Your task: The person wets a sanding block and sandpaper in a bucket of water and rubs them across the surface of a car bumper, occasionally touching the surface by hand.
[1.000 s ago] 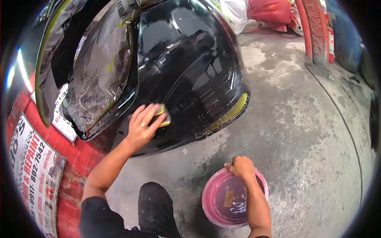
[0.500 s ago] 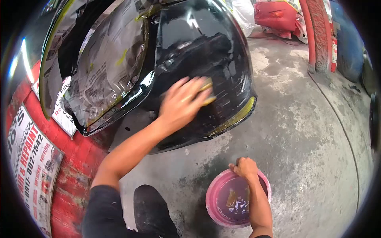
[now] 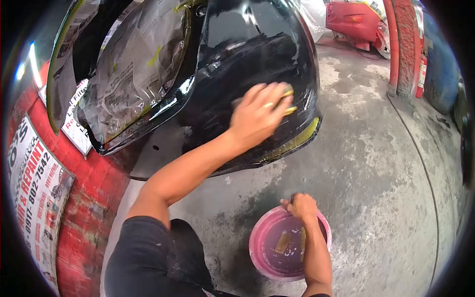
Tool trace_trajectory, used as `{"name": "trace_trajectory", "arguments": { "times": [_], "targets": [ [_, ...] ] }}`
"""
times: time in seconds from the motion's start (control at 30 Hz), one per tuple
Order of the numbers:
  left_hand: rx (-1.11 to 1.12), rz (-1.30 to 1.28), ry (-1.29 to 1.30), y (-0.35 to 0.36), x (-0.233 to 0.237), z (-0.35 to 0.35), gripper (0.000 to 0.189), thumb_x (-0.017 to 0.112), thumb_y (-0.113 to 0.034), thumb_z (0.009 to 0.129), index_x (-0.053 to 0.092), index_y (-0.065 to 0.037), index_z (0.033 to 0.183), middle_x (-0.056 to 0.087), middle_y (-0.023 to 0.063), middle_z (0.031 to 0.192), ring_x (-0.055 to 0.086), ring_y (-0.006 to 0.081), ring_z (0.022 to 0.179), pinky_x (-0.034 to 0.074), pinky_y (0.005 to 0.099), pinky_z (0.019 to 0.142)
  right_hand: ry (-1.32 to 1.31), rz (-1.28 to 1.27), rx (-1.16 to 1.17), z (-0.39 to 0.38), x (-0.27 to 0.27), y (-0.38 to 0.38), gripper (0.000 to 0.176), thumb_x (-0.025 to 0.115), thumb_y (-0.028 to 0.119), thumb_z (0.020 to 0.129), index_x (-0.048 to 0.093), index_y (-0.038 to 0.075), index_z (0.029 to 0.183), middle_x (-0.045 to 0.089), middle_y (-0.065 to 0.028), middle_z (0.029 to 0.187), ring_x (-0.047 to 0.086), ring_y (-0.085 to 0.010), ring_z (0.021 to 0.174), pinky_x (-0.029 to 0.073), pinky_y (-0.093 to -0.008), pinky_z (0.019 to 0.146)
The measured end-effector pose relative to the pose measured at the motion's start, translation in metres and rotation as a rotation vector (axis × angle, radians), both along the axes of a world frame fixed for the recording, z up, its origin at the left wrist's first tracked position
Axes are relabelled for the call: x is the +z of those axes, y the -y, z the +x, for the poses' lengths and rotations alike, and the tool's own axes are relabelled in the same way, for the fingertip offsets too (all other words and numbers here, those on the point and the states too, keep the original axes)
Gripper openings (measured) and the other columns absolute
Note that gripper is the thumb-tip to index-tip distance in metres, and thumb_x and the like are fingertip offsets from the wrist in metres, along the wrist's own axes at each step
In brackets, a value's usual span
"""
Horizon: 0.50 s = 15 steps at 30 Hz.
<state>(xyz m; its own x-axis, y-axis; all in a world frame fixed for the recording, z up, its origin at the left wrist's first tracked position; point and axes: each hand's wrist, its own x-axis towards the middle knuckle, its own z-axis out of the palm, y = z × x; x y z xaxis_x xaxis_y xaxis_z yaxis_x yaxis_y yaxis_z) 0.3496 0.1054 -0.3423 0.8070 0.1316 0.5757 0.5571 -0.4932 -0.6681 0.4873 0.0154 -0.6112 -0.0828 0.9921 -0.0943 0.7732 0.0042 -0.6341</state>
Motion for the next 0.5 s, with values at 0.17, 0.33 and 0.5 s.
{"name": "trace_trajectory", "arguments": {
  "times": [0.17, 0.33, 0.5],
  "targets": [
    [0.033, -0.002, -0.018, 0.035, -0.008, -0.087, 0.043, 0.068, -0.009, 0.076, 0.070, -0.015, 0.118, 0.060, 0.0114, 0.132, 0.060, 0.0260, 0.120, 0.043, 0.0437, 0.102, 0.007, -0.008, -0.006, 0.001, 0.007, 0.003, 0.051, 0.066, 0.054, 0.086, 0.075, 0.004, 0.092, 0.072, -0.0246, 0.090, 0.069, -0.0434, 0.090, 0.054, -0.0503, 0.082],
    [0.175, 0.059, -0.046, 0.053, 0.009, -0.122, 0.048, 0.070, -0.008, 0.070, 0.071, -0.015, 0.118, 0.061, 0.0131, 0.133, 0.060, 0.0269, 0.122, 0.042, 0.0455, 0.103, 0.031, -0.028, 0.021, -0.002, 0.004, -0.003, 0.050, 0.066, 0.053, 0.086, 0.075, 0.004, 0.092, 0.072, -0.0242, 0.091, 0.069, -0.0428, 0.091, 0.054, -0.0501, 0.083],
    [0.157, 0.120, 0.010, 0.043, 0.014, -0.097, 0.040, 0.067, -0.012, 0.075, 0.070, -0.013, 0.115, 0.060, 0.0142, 0.131, 0.059, 0.0285, 0.120, 0.043, 0.0424, 0.098, 0.040, -0.042, 0.040, -0.006, 0.008, 0.002, 0.050, 0.066, 0.053, 0.087, 0.074, 0.003, 0.091, 0.072, -0.0243, 0.091, 0.069, -0.0430, 0.091, 0.054, -0.0506, 0.082]
  ]
}}
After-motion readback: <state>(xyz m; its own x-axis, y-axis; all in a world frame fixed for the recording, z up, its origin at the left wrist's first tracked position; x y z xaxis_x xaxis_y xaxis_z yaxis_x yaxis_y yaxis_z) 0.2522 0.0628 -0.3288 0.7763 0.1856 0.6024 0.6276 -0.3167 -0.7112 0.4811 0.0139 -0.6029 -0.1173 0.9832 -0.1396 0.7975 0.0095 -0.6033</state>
